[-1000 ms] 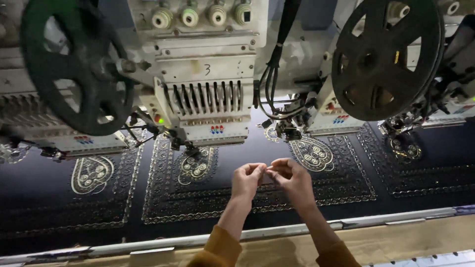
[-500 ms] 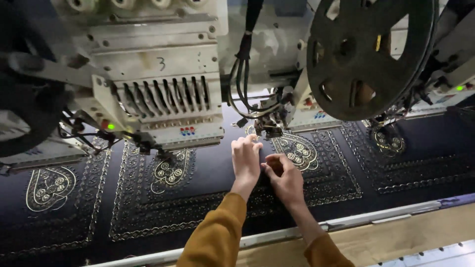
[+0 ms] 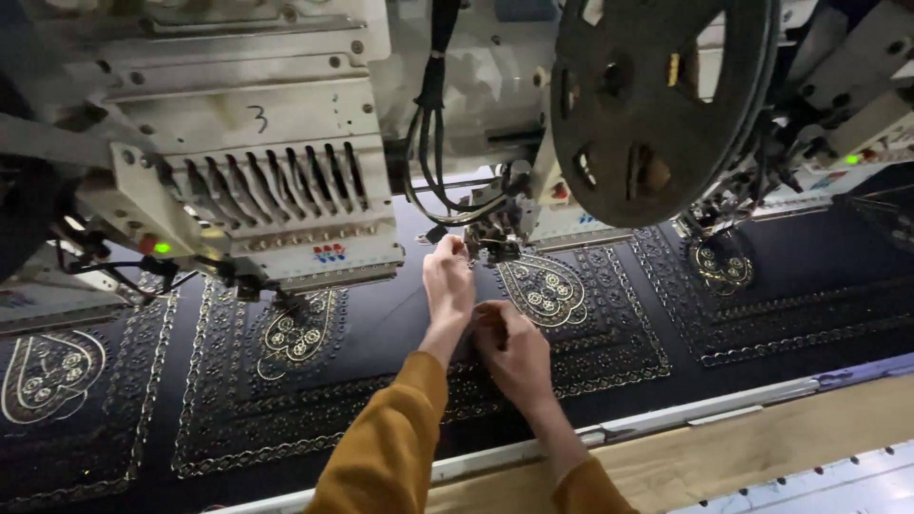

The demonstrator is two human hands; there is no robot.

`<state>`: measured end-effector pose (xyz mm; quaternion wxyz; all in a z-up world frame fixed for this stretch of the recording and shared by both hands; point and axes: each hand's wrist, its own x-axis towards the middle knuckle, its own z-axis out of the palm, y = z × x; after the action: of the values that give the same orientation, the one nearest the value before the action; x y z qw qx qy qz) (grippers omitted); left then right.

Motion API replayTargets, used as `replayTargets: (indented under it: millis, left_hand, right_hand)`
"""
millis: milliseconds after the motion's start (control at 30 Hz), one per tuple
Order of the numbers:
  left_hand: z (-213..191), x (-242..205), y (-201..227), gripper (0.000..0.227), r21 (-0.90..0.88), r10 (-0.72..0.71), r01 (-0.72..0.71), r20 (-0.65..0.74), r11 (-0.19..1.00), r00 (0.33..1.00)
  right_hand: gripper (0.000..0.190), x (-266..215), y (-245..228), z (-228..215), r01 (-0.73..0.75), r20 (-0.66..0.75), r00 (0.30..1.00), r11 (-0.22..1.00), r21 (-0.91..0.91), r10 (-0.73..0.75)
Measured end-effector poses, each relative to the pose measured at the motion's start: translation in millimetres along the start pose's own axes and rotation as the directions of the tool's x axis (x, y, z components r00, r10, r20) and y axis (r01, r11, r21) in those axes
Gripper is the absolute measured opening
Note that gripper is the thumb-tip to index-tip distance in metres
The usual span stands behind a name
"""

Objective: Operating a multi-head industrial embroidery machine, including re-threading needles and monitoring embroidery quality on fabric.

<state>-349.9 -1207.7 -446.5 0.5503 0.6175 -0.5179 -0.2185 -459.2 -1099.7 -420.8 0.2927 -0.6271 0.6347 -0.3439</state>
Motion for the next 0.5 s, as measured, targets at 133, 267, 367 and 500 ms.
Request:
replayTargets:
  millis: [133,267,367,500]
  left_hand:
    - [-2,-3,11,0.012,0.081,-0.035,0.028,0.093,0.996,0.995]
    - [-9,-18,15,0.017,0.174,-0.015,-0.002,0.1,0.985,0.995]
    - [-33,-35,22,0.018,0.189,-0.12,0.091,0.149,0.978,0.981]
    - [-98,-71,31,0.02,0.166,-0.126,0.092,0.209,0.982,0.97]
  right_hand:
    - [0.032,1,13,3,0.041,-0.01,0.999,0.995,-0.088,-0.043]
    - [0.034,3,15,7,0.045,-0.007,0.999,0.998,-0.054,-0.045]
    - [0.02,-3,0,-7,-0.015,-0.047,0.999,0.997,0.071,0.018]
    - [0.019,-10,-12,-12,-0.051,-0.054,0.997,0.997,0.058,0.054]
